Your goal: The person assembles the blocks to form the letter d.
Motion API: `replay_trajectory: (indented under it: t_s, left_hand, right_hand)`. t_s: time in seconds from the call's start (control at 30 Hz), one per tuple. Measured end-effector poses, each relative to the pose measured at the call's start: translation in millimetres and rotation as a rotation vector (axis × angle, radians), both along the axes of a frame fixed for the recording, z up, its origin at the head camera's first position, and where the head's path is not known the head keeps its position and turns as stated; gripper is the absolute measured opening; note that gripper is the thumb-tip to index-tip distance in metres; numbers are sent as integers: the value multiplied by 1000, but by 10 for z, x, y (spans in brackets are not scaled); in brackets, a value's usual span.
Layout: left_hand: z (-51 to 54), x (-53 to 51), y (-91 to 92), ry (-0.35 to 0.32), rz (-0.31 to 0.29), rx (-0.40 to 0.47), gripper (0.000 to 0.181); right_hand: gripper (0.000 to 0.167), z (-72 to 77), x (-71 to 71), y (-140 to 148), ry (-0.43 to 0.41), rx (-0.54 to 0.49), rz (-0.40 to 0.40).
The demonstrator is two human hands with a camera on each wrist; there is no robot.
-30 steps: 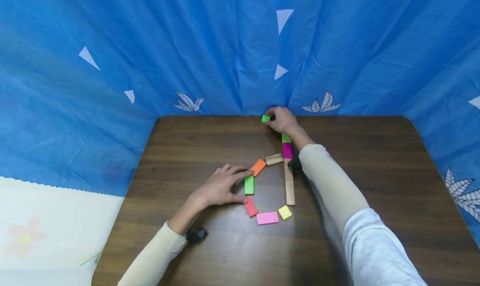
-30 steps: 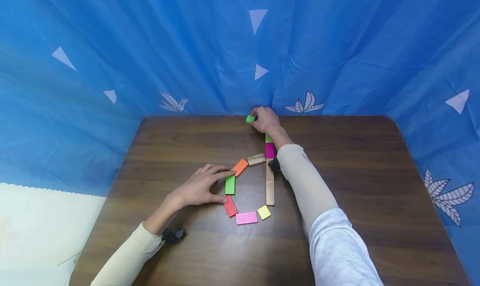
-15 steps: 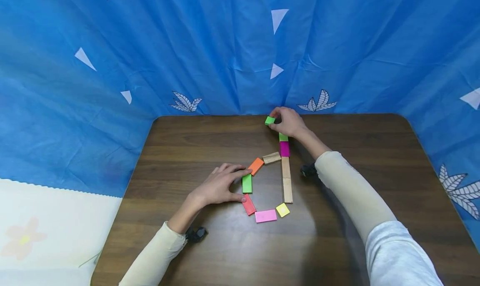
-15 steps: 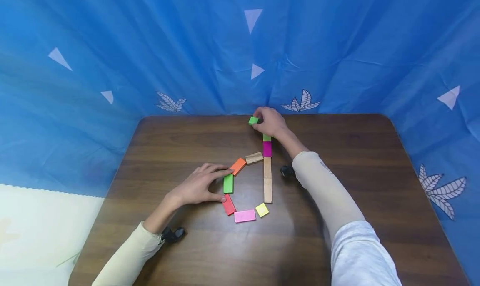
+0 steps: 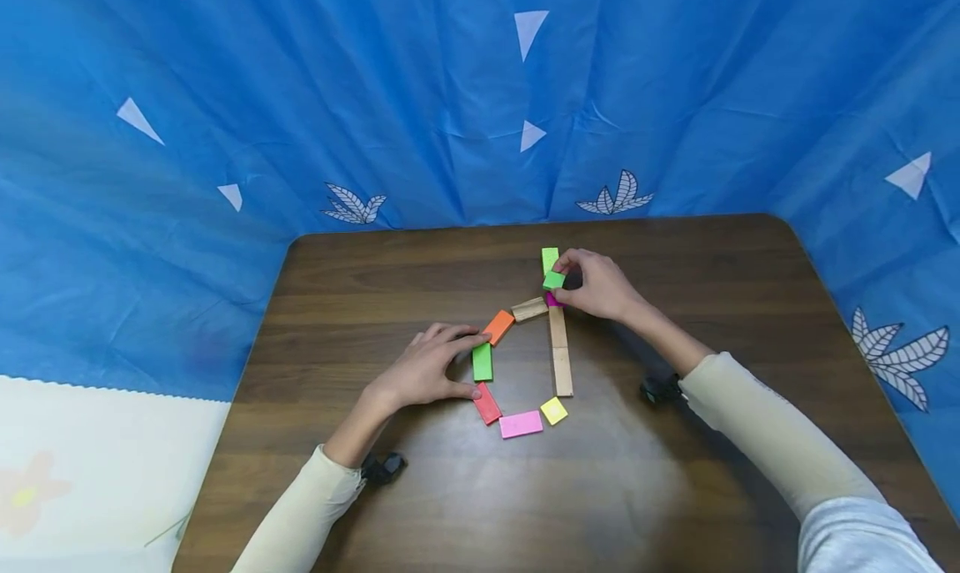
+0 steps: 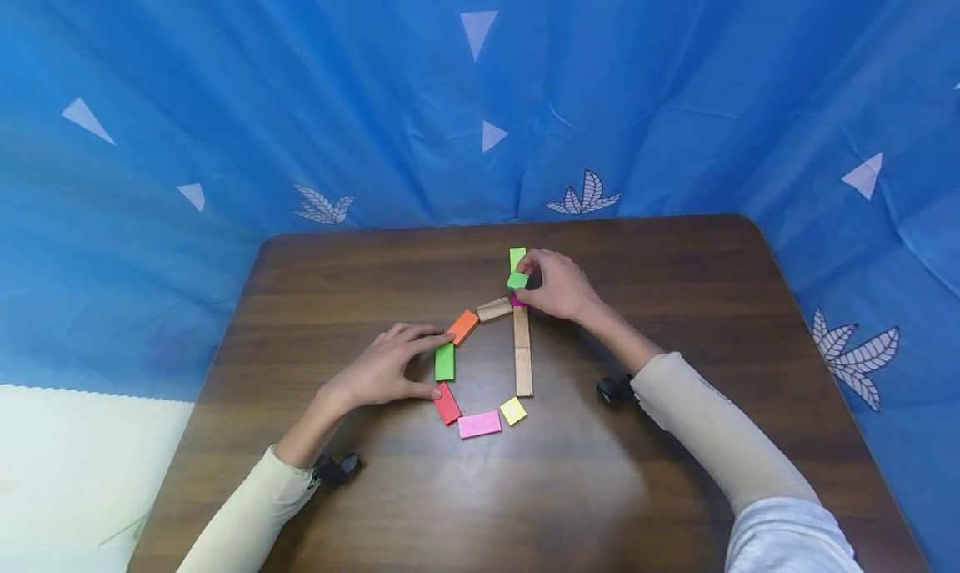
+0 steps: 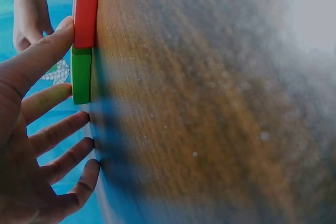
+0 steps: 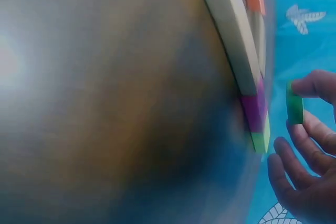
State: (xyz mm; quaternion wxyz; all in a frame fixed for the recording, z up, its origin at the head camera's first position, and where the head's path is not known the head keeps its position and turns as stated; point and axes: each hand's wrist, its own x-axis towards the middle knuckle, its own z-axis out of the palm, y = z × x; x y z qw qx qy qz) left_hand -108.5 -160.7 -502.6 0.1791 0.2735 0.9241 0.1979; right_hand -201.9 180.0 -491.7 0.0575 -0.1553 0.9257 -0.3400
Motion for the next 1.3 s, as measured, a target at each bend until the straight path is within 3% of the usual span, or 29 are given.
replay_trajectory:
  t_s: [0.47,0.8,0.97,1.3]
  left_hand:
    - [2,-3,2,-10,1,-4,87]
    - [4,-16,24,-7,1,-15,89]
    - [3,-11,37,-10,-1,-9,88]
    - [1,-30,29,-6,2,-31,88]
  right_hand:
    - [33,17,908,361,-45,-11,23]
    - [31,-82,1554,397,34,90,76]
    - [36,-197,1698,347,63,140,98]
    - [35,-221,1743,249,55,137,109]
